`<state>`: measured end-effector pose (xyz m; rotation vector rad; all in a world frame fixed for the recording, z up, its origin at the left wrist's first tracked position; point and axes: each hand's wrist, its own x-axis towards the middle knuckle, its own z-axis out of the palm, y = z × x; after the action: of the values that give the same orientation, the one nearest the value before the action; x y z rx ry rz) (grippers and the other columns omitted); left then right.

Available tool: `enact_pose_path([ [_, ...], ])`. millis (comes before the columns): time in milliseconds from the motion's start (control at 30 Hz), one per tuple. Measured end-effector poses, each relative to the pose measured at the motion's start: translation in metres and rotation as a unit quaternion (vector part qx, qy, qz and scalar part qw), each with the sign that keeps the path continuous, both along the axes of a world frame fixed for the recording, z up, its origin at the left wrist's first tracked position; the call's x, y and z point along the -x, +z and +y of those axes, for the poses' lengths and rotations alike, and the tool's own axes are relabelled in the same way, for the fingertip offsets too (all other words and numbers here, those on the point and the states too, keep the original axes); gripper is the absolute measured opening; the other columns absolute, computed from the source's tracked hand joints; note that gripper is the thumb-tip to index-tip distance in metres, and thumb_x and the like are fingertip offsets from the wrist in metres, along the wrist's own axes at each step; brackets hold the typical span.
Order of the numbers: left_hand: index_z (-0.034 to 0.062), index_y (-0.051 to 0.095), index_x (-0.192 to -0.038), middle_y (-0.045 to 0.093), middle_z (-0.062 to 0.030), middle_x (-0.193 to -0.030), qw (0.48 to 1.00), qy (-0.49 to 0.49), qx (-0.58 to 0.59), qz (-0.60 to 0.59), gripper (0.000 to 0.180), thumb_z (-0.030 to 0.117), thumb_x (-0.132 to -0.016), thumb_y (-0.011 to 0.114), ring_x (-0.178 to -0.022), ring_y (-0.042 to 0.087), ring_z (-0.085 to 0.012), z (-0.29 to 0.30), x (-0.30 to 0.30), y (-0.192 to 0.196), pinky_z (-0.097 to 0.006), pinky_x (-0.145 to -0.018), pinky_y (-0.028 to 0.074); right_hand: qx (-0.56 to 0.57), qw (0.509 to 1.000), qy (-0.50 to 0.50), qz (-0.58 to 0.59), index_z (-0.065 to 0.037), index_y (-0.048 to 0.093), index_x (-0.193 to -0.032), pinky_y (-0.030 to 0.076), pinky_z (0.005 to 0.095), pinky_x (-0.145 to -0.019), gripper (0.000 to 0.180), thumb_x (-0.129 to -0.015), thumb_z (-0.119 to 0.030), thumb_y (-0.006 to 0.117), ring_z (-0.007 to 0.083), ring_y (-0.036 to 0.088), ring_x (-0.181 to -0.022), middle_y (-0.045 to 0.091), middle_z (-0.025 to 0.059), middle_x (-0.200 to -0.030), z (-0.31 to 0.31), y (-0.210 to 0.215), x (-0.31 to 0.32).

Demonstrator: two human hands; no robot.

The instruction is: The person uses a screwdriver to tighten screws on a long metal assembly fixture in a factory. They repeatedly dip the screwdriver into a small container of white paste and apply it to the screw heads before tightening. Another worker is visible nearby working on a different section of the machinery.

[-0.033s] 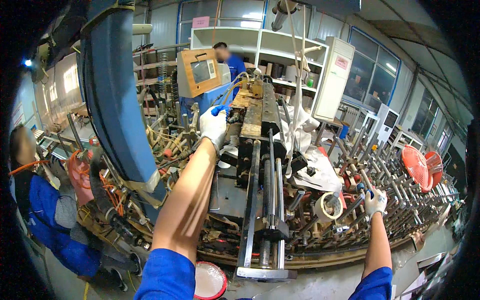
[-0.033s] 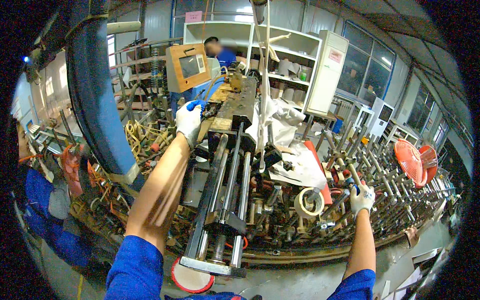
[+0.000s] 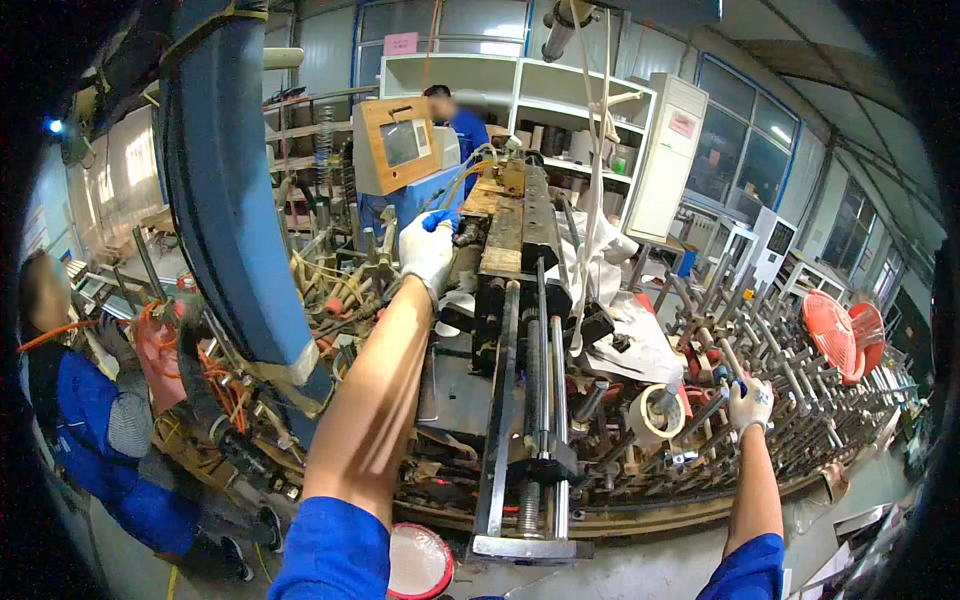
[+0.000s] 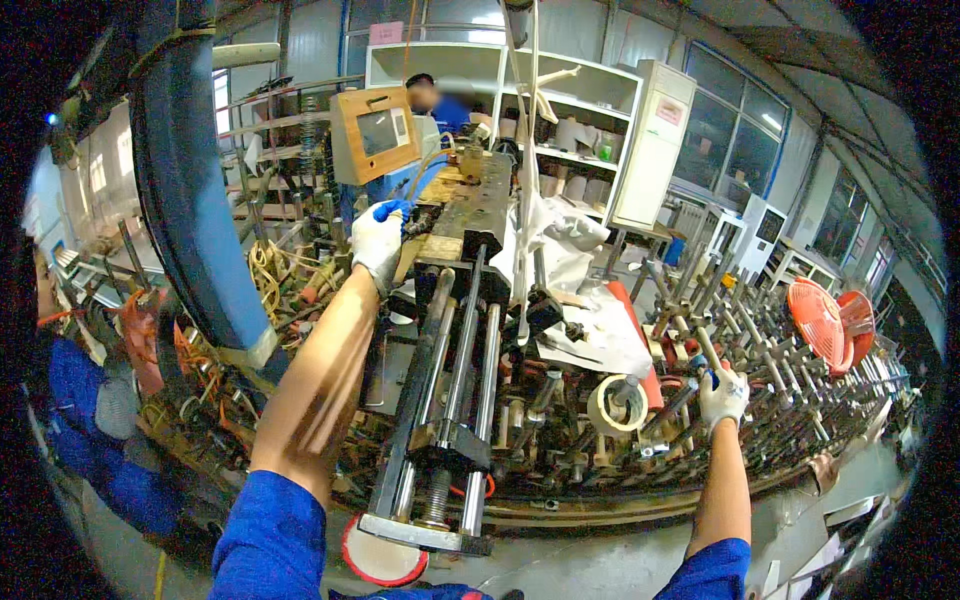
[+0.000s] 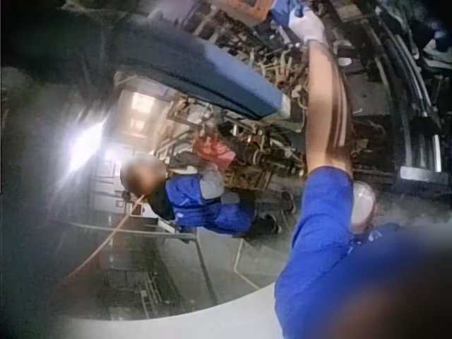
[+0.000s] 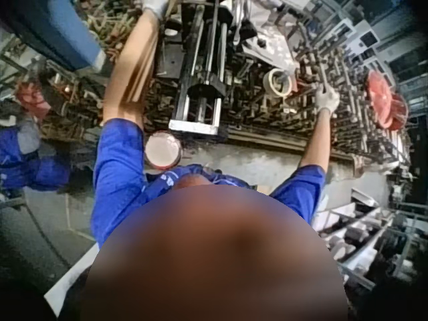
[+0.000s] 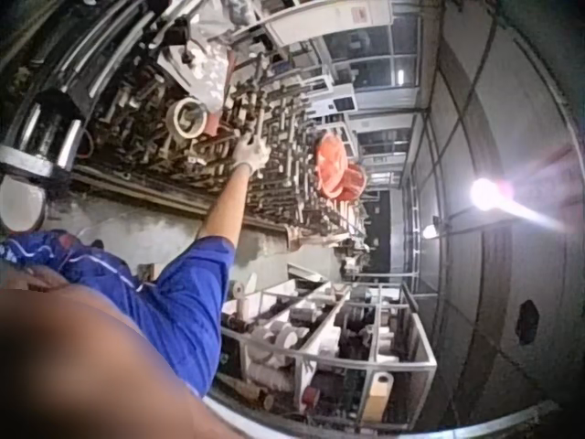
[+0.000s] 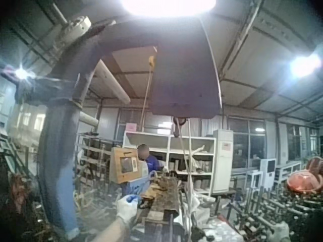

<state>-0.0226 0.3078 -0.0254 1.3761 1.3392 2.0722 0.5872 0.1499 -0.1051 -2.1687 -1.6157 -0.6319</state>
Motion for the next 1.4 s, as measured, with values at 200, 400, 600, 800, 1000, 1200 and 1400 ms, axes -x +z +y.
enact_pose_path([
  [200,0.0030,0.076,-0.103,0.076,-0.0086,-0.089,0.996,0.071,0.021,0.053,0.018,0.016,-0.091,0.072,-0.078,0.067,-0.0158,-0.005,-0.009,0.008,-0.032,-0.075,0.053,-0.014,1.000,-0.004,-0.013,-0.008,0.074,-0.108,0.048,0.0501,-0.089,0.031,-0.087,-0.030,0.065,0.0397,0.060,-0.099,0.071,0.0179,-0.100,0.001,-0.002,-0.005],
  [400,0.0043,0.076,-0.101,0.076,-0.0135,-0.092,0.989,0.101,0.045,0.102,0.019,0.020,-0.090,0.073,-0.082,0.071,-0.0227,-0.004,-0.006,0.009,-0.036,-0.077,0.054,-0.024,0.999,0.000,-0.028,-0.005,0.072,-0.099,0.049,0.0494,-0.085,0.029,-0.087,-0.031,0.066,0.0394,0.060,-0.095,0.069,0.0172,-0.094,0.003,-0.007,-0.009],
  [600,0.0047,0.075,-0.096,0.075,-0.0169,-0.091,0.977,0.132,0.091,0.140,0.025,0.028,-0.088,0.075,-0.086,0.072,-0.0322,-0.019,-0.009,0.020,-0.042,-0.079,0.054,-0.046,0.998,0.008,-0.031,-0.005,0.072,-0.095,0.048,0.0503,-0.086,0.028,-0.088,-0.031,0.065,0.0387,0.059,-0.096,0.069,0.0161,-0.094,0.006,-0.013,-0.017],
  [800,0.0069,0.076,-0.094,0.074,-0.0169,-0.090,0.971,0.103,0.123,0.178,0.029,0.036,-0.090,0.072,-0.085,0.071,-0.0342,-0.015,0.005,0.017,-0.043,-0.077,0.054,-0.025,1.000,0.005,-0.018,-0.006,0.072,-0.095,0.047,0.0500,-0.088,0.030,-0.090,-0.033,0.062,0.0382,0.059,-0.099,0.069,0.0160,-0.095,0.007,-0.011,-0.009],
  [1000,0.0068,0.077,-0.085,0.073,-0.0182,-0.082,0.963,0.078,0.132,0.223,0.034,0.040,-0.088,0.073,-0.078,0.070,-0.0329,-0.003,0.012,0.021,-0.043,-0.072,0.053,-0.036,0.999,0.010,-0.017,-0.005,0.072,-0.094,0.047,0.0502,-0.087,0.031,-0.090,-0.035,0.062,0.0381,0.059,-0.099,0.069,0.0162,-0.095,0.004,-0.009,-0.010],
  [1200,0.0094,0.078,-0.082,0.074,-0.0182,-0.087,0.938,0.102,0.162,0.289,0.046,0.054,-0.084,0.070,-0.084,0.072,-0.0367,0.002,-0.002,0.033,-0.045,-0.076,0.054,-0.042,0.999,-0.010,-0.001,-0.010,0.074,-0.094,0.048,0.0514,-0.088,0.030,-0.088,-0.036,0.062,0.0378,0.061,-0.101,0.072,0.0149,-0.094,-0.004,-0.003,-0.009],
  [1400,0.0036,0.077,-0.084,0.074,-0.0206,-0.085,0.943,0.129,0.148,0.268,0.045,0.048,-0.085,0.070,-0.083,0.072,-0.0367,0.002,-0.001,0.042,-0.044,-0.079,0.054,-0.047,0.999,-0.005,0.011,-0.009,0.073,-0.083,0.049,0.0508,-0.086,0.028,-0.086,-0.036,0.064,0.0387,0.063,-0.096,0.071,0.0156,-0.092,-0.004,0.004,0.005],
])
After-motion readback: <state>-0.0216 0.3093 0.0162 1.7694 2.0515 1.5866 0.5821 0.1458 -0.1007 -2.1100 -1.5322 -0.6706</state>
